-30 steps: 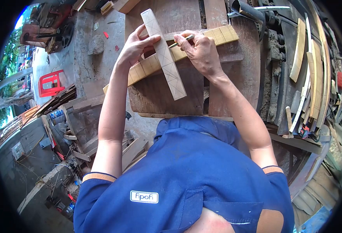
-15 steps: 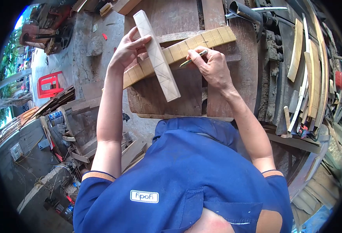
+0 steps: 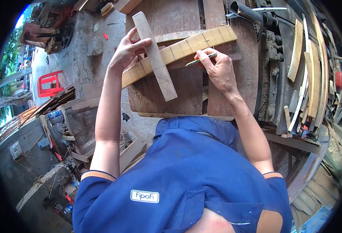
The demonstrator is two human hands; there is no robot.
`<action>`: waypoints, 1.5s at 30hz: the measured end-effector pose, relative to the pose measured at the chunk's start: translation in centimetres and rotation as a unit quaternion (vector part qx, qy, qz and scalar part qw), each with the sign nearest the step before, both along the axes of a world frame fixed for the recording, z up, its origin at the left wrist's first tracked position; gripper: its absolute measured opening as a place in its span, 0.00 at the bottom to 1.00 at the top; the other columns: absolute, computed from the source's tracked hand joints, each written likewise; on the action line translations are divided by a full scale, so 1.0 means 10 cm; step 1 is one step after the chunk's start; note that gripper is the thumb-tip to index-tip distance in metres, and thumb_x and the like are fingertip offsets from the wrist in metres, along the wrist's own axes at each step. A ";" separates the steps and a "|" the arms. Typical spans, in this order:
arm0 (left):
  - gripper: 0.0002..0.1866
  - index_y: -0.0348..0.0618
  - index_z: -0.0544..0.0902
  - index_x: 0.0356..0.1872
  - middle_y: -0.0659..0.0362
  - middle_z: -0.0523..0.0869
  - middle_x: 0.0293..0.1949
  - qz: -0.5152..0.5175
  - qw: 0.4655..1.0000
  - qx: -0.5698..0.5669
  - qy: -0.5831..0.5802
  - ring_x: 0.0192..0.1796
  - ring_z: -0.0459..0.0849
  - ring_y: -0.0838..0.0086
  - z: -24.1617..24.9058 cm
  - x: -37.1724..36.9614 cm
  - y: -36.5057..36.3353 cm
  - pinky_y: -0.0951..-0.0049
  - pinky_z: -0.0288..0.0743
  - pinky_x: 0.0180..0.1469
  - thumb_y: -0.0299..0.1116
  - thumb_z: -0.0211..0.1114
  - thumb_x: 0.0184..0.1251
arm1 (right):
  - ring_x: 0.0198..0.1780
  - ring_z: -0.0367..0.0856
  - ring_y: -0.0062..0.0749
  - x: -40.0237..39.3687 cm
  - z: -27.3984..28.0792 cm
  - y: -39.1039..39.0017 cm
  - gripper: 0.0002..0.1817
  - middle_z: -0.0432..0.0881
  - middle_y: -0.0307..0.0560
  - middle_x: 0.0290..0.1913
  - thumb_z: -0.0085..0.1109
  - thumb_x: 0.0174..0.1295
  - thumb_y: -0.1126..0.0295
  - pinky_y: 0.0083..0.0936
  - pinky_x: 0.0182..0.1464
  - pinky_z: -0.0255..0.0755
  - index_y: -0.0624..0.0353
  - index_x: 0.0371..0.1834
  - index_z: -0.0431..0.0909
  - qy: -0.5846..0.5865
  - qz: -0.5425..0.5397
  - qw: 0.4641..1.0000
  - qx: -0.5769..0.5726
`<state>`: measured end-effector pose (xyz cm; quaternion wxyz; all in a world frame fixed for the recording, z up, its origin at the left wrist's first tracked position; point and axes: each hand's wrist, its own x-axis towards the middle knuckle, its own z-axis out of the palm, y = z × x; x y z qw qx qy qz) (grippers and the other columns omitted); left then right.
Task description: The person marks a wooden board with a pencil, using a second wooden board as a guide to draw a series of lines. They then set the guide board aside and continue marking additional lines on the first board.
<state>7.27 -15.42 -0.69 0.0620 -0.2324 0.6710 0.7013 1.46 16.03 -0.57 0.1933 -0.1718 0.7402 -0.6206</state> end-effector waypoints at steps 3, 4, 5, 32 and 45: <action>0.47 0.41 0.62 0.77 0.54 0.87 0.50 0.007 1.000 -0.008 -0.004 0.47 0.88 0.73 0.04 -0.03 0.03 0.70 0.83 0.55 0.32 0.80 0.59 | 0.26 0.77 0.14 0.01 0.01 -0.02 0.14 0.84 0.39 0.24 0.61 0.71 0.62 0.21 0.30 0.70 0.62 0.37 0.87 0.006 -0.001 1.000 0.001; 0.47 0.41 0.62 0.77 0.54 0.87 0.50 0.007 1.000 -0.008 -0.004 0.47 0.88 0.73 0.04 -0.04 0.03 0.70 0.83 0.55 0.32 0.80 0.59 | 0.27 0.77 0.14 0.01 0.00 -0.02 0.14 0.84 0.40 0.24 0.61 0.71 0.62 0.21 0.30 0.70 0.62 0.37 0.87 0.006 -0.003 1.000 -0.005; 0.47 0.41 0.62 0.77 0.54 0.87 0.50 0.003 1.000 -0.012 -0.005 0.47 0.88 0.73 0.04 -0.04 0.03 0.70 0.83 0.55 0.32 0.80 0.59 | 0.27 0.78 0.14 0.01 -0.01 -0.02 0.14 0.85 0.40 0.24 0.61 0.71 0.62 0.21 0.31 0.71 0.62 0.37 0.87 0.005 -0.007 1.000 -0.011; 0.49 0.42 0.60 0.78 0.52 0.89 0.49 -0.015 0.999 -0.023 -0.021 0.47 0.89 0.73 0.02 -0.07 0.00 0.69 0.83 0.52 0.36 0.81 0.59 | 0.28 0.81 0.16 0.02 -0.07 -0.02 0.14 0.86 0.40 0.25 0.60 0.72 0.62 0.20 0.31 0.72 0.62 0.38 0.87 -0.006 -0.001 1.000 -0.015; 0.51 0.41 0.59 0.78 0.52 0.89 0.50 -0.021 0.999 -0.022 -0.030 0.48 0.89 0.72 0.00 -0.09 -0.02 0.68 0.83 0.53 0.37 0.81 0.57 | 0.29 0.83 0.17 0.01 -0.08 -0.01 0.14 0.86 0.41 0.26 0.60 0.72 0.62 0.20 0.33 0.74 0.62 0.38 0.87 -0.011 0.003 1.000 -0.015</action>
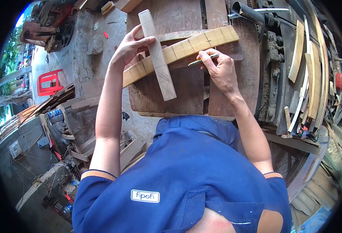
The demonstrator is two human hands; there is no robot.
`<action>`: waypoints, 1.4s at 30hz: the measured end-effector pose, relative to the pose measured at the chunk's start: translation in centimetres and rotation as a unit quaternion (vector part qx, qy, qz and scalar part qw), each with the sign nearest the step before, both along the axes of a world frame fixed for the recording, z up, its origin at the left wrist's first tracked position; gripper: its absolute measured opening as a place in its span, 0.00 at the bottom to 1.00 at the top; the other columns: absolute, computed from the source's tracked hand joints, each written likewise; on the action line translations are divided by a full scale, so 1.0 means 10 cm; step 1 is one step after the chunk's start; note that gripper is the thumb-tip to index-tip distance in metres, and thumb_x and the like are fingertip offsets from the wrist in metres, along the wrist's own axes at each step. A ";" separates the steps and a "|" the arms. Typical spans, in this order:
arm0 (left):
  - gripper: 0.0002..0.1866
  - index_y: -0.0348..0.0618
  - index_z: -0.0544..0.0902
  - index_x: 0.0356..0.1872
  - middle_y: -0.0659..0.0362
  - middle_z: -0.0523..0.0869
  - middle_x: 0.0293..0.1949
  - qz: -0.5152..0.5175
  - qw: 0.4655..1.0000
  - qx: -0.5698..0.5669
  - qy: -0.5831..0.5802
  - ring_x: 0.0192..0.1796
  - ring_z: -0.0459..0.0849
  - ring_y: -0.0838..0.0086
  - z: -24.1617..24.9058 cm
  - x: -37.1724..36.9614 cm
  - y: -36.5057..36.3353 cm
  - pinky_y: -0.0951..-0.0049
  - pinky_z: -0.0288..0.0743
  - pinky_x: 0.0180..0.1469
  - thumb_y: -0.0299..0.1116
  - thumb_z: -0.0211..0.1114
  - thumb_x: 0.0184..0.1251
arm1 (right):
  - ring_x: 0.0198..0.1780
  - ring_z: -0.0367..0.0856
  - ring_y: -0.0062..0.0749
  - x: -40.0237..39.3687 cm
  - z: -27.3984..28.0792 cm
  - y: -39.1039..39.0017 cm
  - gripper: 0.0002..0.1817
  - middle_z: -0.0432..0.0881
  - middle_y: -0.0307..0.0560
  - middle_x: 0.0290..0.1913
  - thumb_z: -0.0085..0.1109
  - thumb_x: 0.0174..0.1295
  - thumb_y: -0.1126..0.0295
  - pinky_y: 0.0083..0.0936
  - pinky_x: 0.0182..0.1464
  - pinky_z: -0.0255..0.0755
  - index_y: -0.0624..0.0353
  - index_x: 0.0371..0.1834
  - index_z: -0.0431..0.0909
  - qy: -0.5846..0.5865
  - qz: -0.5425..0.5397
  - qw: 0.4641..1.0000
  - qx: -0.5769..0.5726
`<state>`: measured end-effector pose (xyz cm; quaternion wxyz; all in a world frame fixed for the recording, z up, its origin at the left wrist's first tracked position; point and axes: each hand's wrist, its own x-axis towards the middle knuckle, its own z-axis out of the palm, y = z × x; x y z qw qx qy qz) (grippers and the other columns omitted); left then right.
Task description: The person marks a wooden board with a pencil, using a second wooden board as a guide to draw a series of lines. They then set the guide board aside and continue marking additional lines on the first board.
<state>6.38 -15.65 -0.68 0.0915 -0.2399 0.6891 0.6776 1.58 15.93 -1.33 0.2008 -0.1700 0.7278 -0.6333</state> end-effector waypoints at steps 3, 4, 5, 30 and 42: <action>0.51 0.41 0.59 0.78 0.52 0.89 0.50 0.002 1.000 0.006 0.006 0.48 0.89 0.72 -0.01 0.01 0.00 0.69 0.83 0.53 0.37 0.81 0.58 | 0.29 0.83 0.17 0.00 0.00 0.00 0.14 0.87 0.41 0.27 0.60 0.72 0.62 0.20 0.33 0.74 0.62 0.38 0.87 -0.003 -0.001 1.000 -0.002; 0.51 0.41 0.59 0.78 0.52 0.89 0.50 0.002 1.000 0.006 0.006 0.48 0.89 0.72 -0.02 0.01 0.00 0.69 0.83 0.53 0.37 0.81 0.58 | 0.29 0.83 0.17 0.00 0.00 0.00 0.14 0.87 0.41 0.27 0.60 0.72 0.62 0.20 0.33 0.74 0.62 0.38 0.87 -0.004 -0.001 1.000 -0.001; 0.50 0.41 0.59 0.78 0.52 0.89 0.50 0.003 1.000 0.009 0.008 0.48 0.89 0.73 -0.03 0.02 0.00 0.69 0.83 0.52 0.37 0.81 0.58 | 0.30 0.83 0.18 0.00 -0.01 0.00 0.14 0.87 0.41 0.27 0.60 0.72 0.62 0.21 0.33 0.74 0.62 0.38 0.87 -0.005 -0.002 1.000 -0.001; 0.43 0.42 0.64 0.75 0.55 0.89 0.49 -0.002 1.000 -0.009 0.002 0.48 0.89 0.76 0.02 0.01 0.04 0.73 0.83 0.52 0.37 0.79 0.62 | 0.27 0.76 0.11 -0.08 0.13 -0.62 0.15 0.86 0.36 0.26 0.62 0.73 0.59 0.15 0.27 0.68 0.62 0.43 0.88 0.065 0.027 0.997 -0.029; 0.41 0.41 0.65 0.74 0.55 0.89 0.49 -0.011 1.000 -0.009 0.012 0.49 0.88 0.76 0.06 0.01 0.06 0.73 0.83 0.52 0.37 0.78 0.63 | 0.23 0.85 0.34 -0.05 0.06 -0.76 0.12 0.84 0.53 0.23 0.63 0.70 0.63 0.30 0.28 0.74 0.61 0.37 0.86 0.109 -0.006 0.994 -0.024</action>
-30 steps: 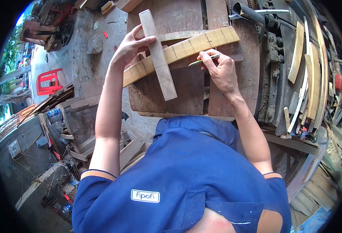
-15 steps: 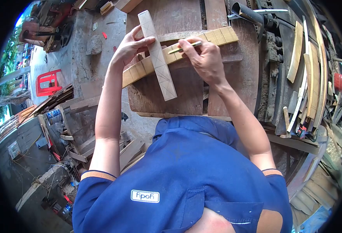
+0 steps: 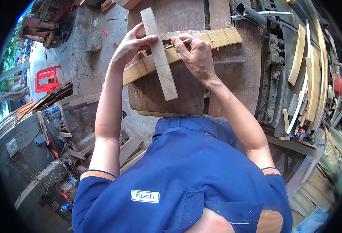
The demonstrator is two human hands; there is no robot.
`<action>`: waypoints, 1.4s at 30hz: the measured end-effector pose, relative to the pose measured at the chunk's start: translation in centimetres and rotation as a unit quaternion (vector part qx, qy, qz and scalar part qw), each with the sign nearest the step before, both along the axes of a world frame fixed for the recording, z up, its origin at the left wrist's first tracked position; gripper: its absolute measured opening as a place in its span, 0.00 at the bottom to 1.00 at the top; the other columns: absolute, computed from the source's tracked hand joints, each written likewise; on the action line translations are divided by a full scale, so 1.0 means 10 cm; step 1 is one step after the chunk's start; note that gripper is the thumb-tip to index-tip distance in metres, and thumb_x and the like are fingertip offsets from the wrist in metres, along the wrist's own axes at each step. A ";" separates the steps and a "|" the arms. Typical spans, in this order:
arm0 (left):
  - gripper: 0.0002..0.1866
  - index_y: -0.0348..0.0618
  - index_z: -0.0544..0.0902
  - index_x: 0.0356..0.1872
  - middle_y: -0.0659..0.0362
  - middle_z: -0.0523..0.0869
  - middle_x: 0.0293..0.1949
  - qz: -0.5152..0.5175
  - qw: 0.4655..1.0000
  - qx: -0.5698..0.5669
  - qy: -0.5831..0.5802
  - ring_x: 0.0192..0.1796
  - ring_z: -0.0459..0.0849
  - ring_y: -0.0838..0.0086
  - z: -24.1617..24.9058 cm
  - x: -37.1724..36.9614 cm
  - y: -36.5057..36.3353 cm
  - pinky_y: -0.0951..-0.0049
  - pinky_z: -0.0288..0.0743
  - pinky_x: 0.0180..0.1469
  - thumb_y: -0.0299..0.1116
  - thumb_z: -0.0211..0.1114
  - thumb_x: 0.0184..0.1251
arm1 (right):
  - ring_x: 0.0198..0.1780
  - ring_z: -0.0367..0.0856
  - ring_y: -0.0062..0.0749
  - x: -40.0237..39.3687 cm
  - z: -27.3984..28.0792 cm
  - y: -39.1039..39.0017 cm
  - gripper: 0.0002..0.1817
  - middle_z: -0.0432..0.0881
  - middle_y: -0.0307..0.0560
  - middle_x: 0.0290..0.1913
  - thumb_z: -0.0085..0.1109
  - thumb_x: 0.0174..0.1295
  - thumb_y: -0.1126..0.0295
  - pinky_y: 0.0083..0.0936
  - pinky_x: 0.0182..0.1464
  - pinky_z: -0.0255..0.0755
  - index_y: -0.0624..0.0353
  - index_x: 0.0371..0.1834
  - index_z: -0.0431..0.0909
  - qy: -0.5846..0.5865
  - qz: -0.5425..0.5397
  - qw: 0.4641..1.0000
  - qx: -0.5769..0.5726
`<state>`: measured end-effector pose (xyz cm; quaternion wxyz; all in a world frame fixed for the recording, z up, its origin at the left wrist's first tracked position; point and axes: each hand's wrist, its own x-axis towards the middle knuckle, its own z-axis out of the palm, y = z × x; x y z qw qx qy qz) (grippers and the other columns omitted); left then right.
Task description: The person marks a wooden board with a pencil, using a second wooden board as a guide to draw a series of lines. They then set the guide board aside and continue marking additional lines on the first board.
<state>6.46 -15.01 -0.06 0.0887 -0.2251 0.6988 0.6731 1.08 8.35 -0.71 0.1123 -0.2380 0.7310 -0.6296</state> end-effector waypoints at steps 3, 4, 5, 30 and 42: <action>0.42 0.41 0.65 0.75 0.55 0.89 0.50 -0.007 1.000 -0.007 -0.006 0.49 0.88 0.76 -0.02 -0.01 -0.03 0.73 0.83 0.52 0.37 0.78 0.62 | 0.23 0.84 0.34 0.00 0.00 0.00 0.12 0.84 0.53 0.24 0.63 0.70 0.63 0.30 0.28 0.74 0.61 0.37 0.87 0.001 0.001 1.000 -0.006; 0.42 0.41 0.65 0.75 0.55 0.89 0.50 -0.007 1.000 -0.007 -0.007 0.49 0.88 0.76 -0.02 -0.01 -0.02 0.73 0.83 0.52 0.37 0.78 0.62 | 0.23 0.84 0.34 0.00 0.00 0.00 0.12 0.84 0.54 0.24 0.63 0.70 0.63 0.30 0.28 0.74 0.61 0.37 0.87 -0.006 0.006 1.000 -0.003; 0.42 0.41 0.64 0.75 0.55 0.89 0.50 0.000 1.000 -0.011 -0.006 0.49 0.88 0.76 -0.02 -0.01 -0.01 0.73 0.83 0.52 0.37 0.78 0.62 | 0.23 0.84 0.34 0.00 0.00 0.01 0.12 0.84 0.54 0.24 0.63 0.70 0.63 0.30 0.28 0.74 0.61 0.37 0.87 -0.006 0.006 1.000 -0.003; 0.41 0.44 0.65 0.75 0.58 0.88 0.49 0.017 1.000 0.010 -0.002 0.45 0.88 0.77 -0.03 0.01 0.00 0.73 0.82 0.50 0.35 0.77 0.63 | 0.26 0.75 0.11 0.02 0.09 0.30 0.15 0.83 0.36 0.22 0.58 0.74 0.63 0.18 0.28 0.69 0.64 0.38 0.87 -0.015 0.131 0.989 0.066; 0.43 0.40 0.65 0.74 0.54 0.86 0.51 0.067 0.994 0.079 0.021 0.48 0.88 0.70 0.04 0.30 -0.33 0.67 0.84 0.54 0.31 0.80 0.60 | 0.33 0.84 0.17 0.00 0.01 0.35 0.17 0.88 0.39 0.32 0.59 0.75 0.59 0.16 0.37 0.80 0.62 0.38 0.87 -0.155 0.101 0.983 -0.002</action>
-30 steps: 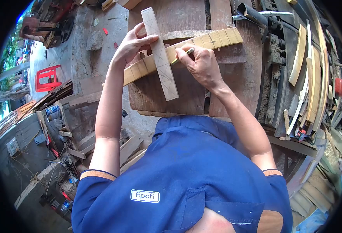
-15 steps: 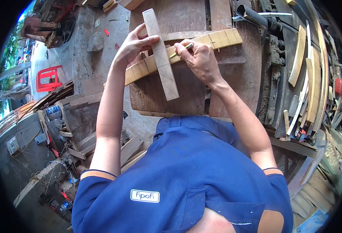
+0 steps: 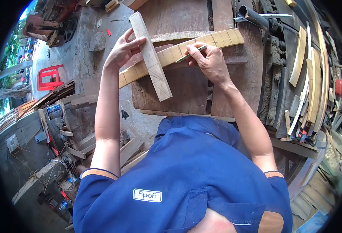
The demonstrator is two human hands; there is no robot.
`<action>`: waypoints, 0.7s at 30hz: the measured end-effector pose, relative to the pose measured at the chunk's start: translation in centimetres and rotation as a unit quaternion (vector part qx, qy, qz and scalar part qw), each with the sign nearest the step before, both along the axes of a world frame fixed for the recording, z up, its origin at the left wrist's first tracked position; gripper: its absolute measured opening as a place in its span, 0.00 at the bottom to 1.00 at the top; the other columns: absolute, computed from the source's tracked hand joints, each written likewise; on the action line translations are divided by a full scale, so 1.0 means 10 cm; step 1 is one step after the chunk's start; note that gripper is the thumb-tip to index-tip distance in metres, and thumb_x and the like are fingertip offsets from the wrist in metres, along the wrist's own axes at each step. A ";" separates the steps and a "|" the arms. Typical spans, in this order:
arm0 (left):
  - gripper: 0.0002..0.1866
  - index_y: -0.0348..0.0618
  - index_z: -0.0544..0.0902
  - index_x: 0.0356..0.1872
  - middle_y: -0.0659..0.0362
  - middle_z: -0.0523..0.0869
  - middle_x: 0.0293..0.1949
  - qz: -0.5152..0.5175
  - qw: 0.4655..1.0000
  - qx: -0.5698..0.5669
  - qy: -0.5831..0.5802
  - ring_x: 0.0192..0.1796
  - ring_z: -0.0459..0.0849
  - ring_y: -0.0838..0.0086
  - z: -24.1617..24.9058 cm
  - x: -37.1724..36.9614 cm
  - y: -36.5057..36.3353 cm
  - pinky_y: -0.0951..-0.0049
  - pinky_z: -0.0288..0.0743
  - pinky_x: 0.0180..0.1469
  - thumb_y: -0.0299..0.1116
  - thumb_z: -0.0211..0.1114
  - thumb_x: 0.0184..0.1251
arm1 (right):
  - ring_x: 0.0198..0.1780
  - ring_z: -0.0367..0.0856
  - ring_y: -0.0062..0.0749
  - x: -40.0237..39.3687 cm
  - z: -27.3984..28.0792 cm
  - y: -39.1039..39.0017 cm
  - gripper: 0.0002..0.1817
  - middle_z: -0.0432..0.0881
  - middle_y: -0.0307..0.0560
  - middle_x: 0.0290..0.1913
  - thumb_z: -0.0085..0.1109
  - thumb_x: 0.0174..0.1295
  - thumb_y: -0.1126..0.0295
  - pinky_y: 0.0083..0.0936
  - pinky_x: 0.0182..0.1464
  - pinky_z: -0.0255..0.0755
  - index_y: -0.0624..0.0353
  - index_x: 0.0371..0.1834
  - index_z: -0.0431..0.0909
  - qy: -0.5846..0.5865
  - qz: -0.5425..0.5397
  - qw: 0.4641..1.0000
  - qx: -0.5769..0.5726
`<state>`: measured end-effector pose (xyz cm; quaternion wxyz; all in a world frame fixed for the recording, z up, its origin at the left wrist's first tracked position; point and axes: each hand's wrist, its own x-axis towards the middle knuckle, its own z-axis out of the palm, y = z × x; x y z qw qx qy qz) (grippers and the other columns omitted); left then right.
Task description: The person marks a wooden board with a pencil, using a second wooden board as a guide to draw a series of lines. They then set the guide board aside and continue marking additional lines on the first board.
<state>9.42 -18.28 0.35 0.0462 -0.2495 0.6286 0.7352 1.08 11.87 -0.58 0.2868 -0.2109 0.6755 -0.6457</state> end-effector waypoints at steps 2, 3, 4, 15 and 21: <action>0.45 0.39 0.63 0.75 0.53 0.86 0.52 -0.003 1.000 -0.012 -0.006 0.49 0.88 0.69 -0.02 0.05 -0.04 0.65 0.84 0.56 0.31 0.80 0.59 | 0.33 0.84 0.17 0.01 -0.01 -0.01 0.17 0.88 0.39 0.32 0.58 0.75 0.59 0.16 0.36 0.80 0.62 0.38 0.87 0.000 -0.001 1.000 0.001; 0.46 0.39 0.62 0.76 0.53 0.86 0.51 -0.002 1.000 -0.021 -0.012 0.49 0.88 0.70 -0.04 0.07 -0.04 0.66 0.84 0.56 0.31 0.80 0.59 | 0.32 0.84 0.17 0.01 -0.01 -0.01 0.17 0.88 0.40 0.32 0.59 0.75 0.59 0.16 0.36 0.80 0.62 0.38 0.87 -0.001 -0.006 1.000 -0.001; 0.47 0.39 0.61 0.77 0.53 0.86 0.51 -0.002 0.999 -0.030 -0.017 0.49 0.88 0.70 -0.05 0.08 -0.04 0.66 0.84 0.55 0.31 0.80 0.59 | 0.32 0.84 0.17 0.01 -0.02 -0.01 0.17 0.88 0.40 0.33 0.59 0.75 0.59 0.16 0.36 0.81 0.62 0.38 0.87 -0.002 -0.011 1.000 -0.002; 0.47 0.42 0.61 0.78 0.54 0.88 0.49 -0.011 0.999 -0.034 -0.010 0.45 0.87 0.76 -0.14 -0.05 0.08 0.72 0.82 0.50 0.31 0.80 0.59 | 0.30 0.88 0.22 0.03 -0.08 -0.03 0.18 0.89 0.41 0.31 0.59 0.73 0.56 0.19 0.35 0.78 0.59 0.38 0.88 0.017 -0.021 1.000 0.004; 0.45 0.42 0.63 0.76 0.55 0.87 0.51 -0.020 0.998 -0.052 -0.009 0.48 0.87 0.73 -0.14 -0.07 0.07 0.71 0.80 0.53 0.33 0.79 0.60 | 0.31 0.87 0.20 0.04 -0.02 -0.02 0.17 0.89 0.41 0.32 0.59 0.74 0.58 0.18 0.36 0.80 0.60 0.39 0.87 0.018 -0.023 1.000 0.010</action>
